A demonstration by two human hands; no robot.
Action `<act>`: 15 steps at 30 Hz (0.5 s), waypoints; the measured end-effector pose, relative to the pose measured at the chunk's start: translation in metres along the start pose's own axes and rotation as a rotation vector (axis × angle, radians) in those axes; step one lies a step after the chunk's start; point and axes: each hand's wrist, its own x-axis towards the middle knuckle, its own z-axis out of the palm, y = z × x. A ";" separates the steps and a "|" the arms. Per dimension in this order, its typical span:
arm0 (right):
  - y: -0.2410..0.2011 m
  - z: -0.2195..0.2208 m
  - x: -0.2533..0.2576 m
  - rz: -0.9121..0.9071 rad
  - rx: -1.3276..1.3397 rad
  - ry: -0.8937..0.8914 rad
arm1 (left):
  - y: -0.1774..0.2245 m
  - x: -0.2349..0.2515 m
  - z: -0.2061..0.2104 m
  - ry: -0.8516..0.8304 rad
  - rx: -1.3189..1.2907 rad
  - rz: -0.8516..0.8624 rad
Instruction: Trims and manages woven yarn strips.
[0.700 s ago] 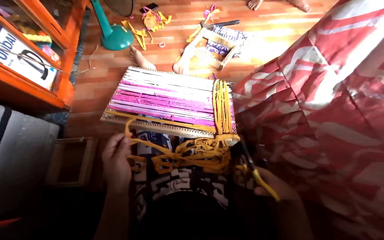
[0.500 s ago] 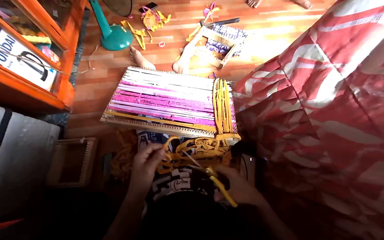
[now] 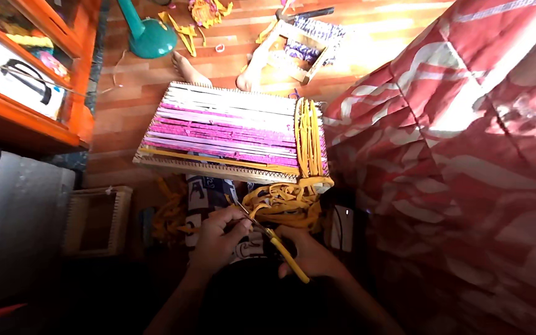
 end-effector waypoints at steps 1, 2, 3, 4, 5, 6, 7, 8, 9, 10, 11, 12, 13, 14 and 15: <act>0.000 0.001 0.001 -0.011 0.013 -0.002 | 0.000 0.000 0.000 -0.011 0.004 0.001; 0.000 0.002 0.002 -0.020 0.024 -0.006 | 0.000 0.000 0.000 -0.016 0.014 -0.001; 0.001 0.004 0.002 -0.034 0.029 -0.003 | 0.001 0.000 0.000 -0.018 0.028 -0.009; 0.002 0.006 0.003 -0.050 0.035 -0.001 | 0.002 0.000 0.000 -0.018 0.046 -0.021; 0.003 0.007 0.004 -0.057 0.041 -0.003 | 0.003 0.000 -0.001 -0.020 0.065 -0.033; 0.003 0.009 0.005 -0.055 0.045 -0.007 | 0.004 0.000 -0.001 -0.020 0.083 -0.044; 0.002 0.009 0.005 -0.046 0.051 -0.015 | 0.005 -0.001 -0.002 -0.018 0.096 -0.050; 0.001 0.010 0.006 -0.034 0.058 -0.026 | 0.005 -0.001 -0.002 -0.014 0.109 -0.051; 0.000 0.010 0.006 -0.028 0.063 -0.034 | 0.005 -0.001 -0.002 -0.011 0.119 -0.049; 0.000 0.011 0.007 -0.024 0.069 -0.042 | 0.005 -0.001 -0.002 -0.009 0.125 -0.047; 0.001 0.012 0.007 -0.031 0.074 -0.042 | 0.005 -0.001 -0.002 -0.005 0.126 -0.041; 0.003 0.013 0.008 -0.043 0.080 -0.041 | 0.005 -0.001 -0.001 0.000 0.127 -0.037; 0.004 0.014 0.009 -0.050 0.085 -0.043 | 0.005 -0.001 -0.001 0.006 0.128 -0.030; 0.005 0.014 0.010 -0.054 0.092 -0.045 | 0.005 -0.002 -0.001 0.009 0.127 -0.021; 0.006 0.015 0.010 -0.061 0.100 -0.045 | 0.004 -0.002 -0.001 0.008 0.125 -0.007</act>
